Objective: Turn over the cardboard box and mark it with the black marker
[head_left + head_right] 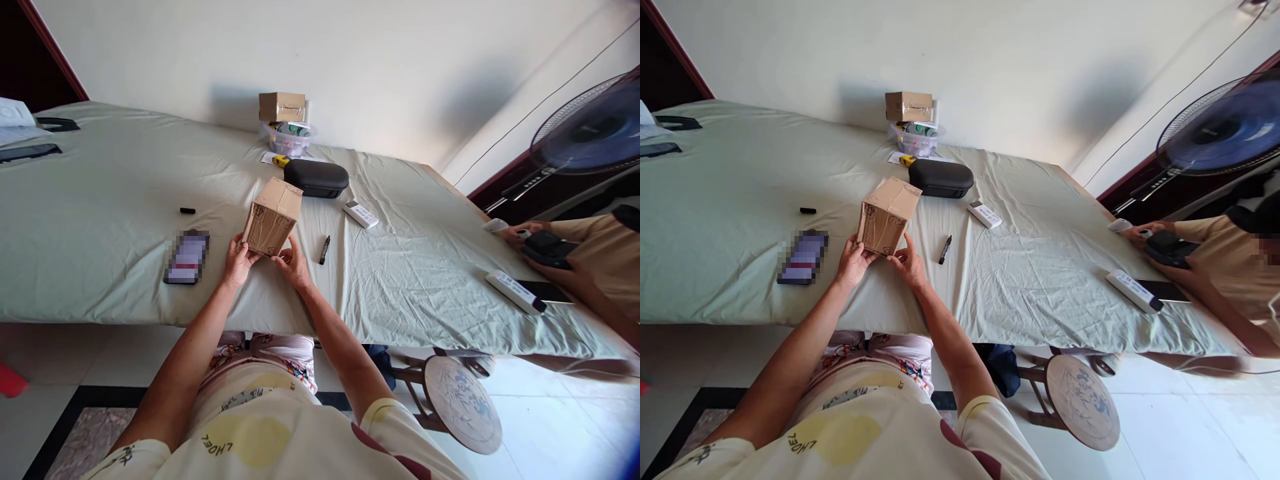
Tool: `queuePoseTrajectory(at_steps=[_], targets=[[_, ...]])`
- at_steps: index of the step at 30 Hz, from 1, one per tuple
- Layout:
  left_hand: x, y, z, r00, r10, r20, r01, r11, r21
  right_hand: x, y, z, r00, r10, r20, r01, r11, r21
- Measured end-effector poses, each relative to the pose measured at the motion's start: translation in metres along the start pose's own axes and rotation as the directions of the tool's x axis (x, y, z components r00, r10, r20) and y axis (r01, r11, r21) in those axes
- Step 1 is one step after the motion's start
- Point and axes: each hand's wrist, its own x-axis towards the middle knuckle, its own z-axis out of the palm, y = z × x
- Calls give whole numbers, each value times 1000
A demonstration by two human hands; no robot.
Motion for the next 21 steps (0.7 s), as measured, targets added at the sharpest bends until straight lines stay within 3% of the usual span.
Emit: queuePoseTrajectory(at_steps=[3,7,14,21], targets=[[-2,-3,1,988,108,-107,-81,970,231,0,2,-1,999,-7,-47,8,1000,17],[-5,-4,2,956,254,-147,-133,821,555,0,2,-1,999,-2,-47,4,999,46],[-8,-5,5,932,327,-157,-171,778,605,-2,-5,1,1000,11,-25,-12,1000,-14],[-8,-12,2,961,232,-151,-60,708,704,-2,-4,0,1000,3,18,0,991,-130]])
